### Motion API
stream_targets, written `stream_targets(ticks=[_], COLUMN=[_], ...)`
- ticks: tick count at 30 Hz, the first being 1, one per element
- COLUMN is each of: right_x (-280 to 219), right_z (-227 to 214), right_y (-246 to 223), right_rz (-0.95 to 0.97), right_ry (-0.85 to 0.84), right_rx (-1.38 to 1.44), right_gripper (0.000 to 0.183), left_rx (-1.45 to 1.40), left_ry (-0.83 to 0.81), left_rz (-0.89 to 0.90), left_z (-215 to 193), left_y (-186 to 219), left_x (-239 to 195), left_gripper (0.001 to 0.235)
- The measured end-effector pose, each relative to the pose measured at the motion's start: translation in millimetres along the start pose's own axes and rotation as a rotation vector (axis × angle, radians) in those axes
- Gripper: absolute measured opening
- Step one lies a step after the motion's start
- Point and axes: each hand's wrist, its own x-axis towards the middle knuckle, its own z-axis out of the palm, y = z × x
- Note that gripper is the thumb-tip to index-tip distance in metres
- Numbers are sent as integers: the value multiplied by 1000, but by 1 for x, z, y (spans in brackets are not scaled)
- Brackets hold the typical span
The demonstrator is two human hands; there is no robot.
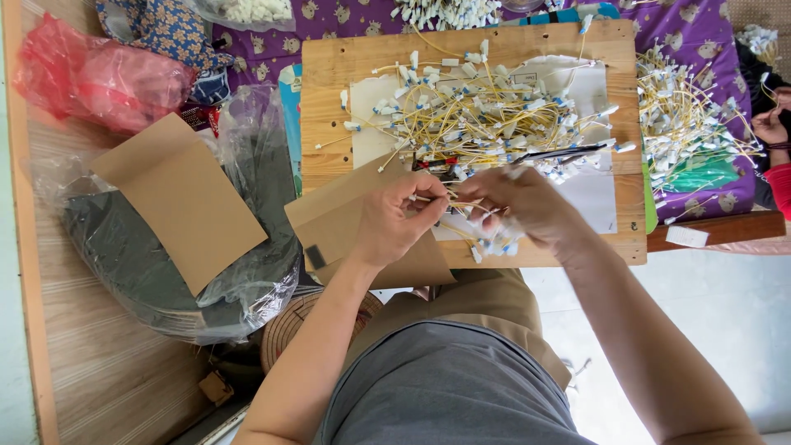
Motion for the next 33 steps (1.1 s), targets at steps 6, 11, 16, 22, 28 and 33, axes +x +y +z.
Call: stream_targets(ticks=[6,11,16,22,28,33], right_x=[-8,-5,25,35,28,47], right_z=[-42,-19,-5,14,17,25], right_y=[12,15,53,45,13,-1], right_rz=[-188,-112,-44,-63,-184,-339], right_ry=[250,25,-165,-223,-16,168], right_rx=[12,-20,-4,-119,18,-153], right_gripper=[34,26,23,14,10,12], left_rx=[347,709,333,182,-26,14], left_ry=[-18,-18,48,-28,144,337], left_rz=[71,339,221,198,-10,-6], left_z=[12,-3,10,10,-5,-12], left_y=[-84,-69,14,36,16,7], left_x=[9,6,3,8,10,23], left_gripper=[18,23,13,11,9,5])
